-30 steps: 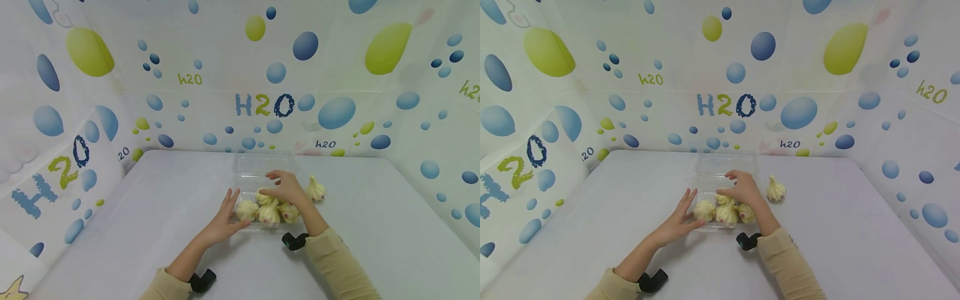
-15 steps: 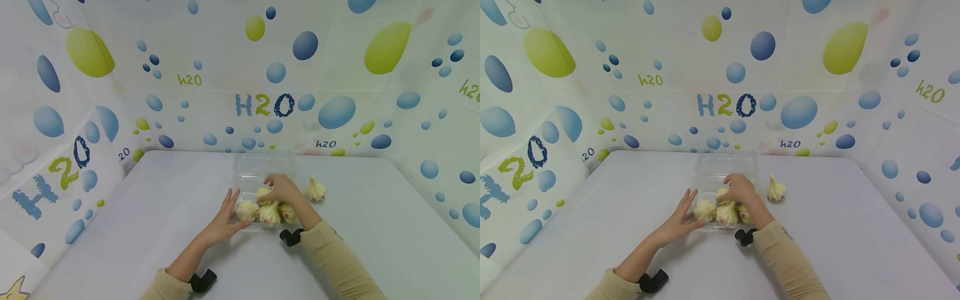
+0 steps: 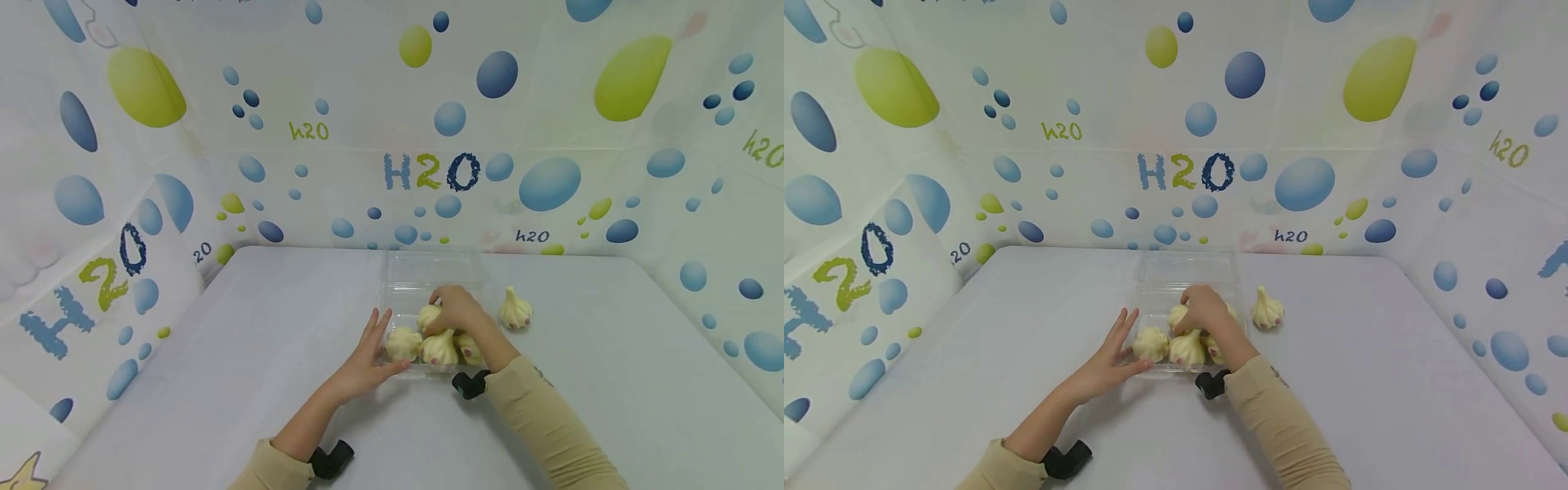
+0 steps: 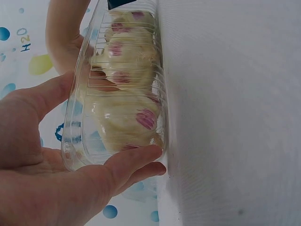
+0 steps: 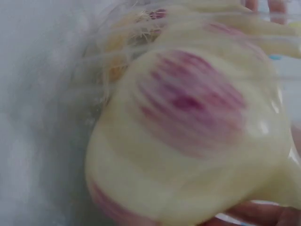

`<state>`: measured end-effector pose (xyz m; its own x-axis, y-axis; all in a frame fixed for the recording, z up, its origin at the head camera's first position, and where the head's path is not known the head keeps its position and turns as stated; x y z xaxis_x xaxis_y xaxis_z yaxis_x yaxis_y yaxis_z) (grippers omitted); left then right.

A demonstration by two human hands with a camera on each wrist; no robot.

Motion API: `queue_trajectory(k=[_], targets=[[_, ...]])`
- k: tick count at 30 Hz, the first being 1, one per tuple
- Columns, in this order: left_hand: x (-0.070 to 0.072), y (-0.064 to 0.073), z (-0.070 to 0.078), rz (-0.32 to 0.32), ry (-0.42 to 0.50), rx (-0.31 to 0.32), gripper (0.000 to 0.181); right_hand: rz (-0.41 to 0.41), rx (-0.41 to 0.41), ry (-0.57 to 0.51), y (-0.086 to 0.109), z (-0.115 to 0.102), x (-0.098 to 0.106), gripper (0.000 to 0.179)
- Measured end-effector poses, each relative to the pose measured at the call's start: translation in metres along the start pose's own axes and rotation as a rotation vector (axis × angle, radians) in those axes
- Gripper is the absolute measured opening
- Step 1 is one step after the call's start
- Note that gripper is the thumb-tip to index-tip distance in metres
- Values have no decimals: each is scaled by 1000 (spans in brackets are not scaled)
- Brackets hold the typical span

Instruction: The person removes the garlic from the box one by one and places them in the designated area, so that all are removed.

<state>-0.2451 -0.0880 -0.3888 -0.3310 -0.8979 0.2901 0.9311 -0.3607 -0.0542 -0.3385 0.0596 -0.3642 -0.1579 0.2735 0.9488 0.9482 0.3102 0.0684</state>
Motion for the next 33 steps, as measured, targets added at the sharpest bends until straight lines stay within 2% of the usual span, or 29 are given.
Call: queue_trajectory(k=[9,14,22,33], targets=[[-1,-1,0,-14,-3,4,86,103,65,-79,9,3,7,53],[-2,-1,0,-15,4,5,86,174,74,-162,14,9,10,54],[0,-1,1,4,28,1,88,254,35,-237,27,18,22,57],[1,-1,-2,10,15,4,87,318,47,-366,43,28,37,57]])
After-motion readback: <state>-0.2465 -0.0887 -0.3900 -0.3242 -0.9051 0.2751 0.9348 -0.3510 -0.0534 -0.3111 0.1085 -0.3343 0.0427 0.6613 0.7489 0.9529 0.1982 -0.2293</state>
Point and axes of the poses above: each hand's wrist, its own y-axis away from the middle knuckle, its own x-axis out of the back of the hand, z = x × y, the point moved 8 cm from there along -y, towards the middle knuckle, and after that the axes turned 12 degrees about y, right-handed, at the moved point
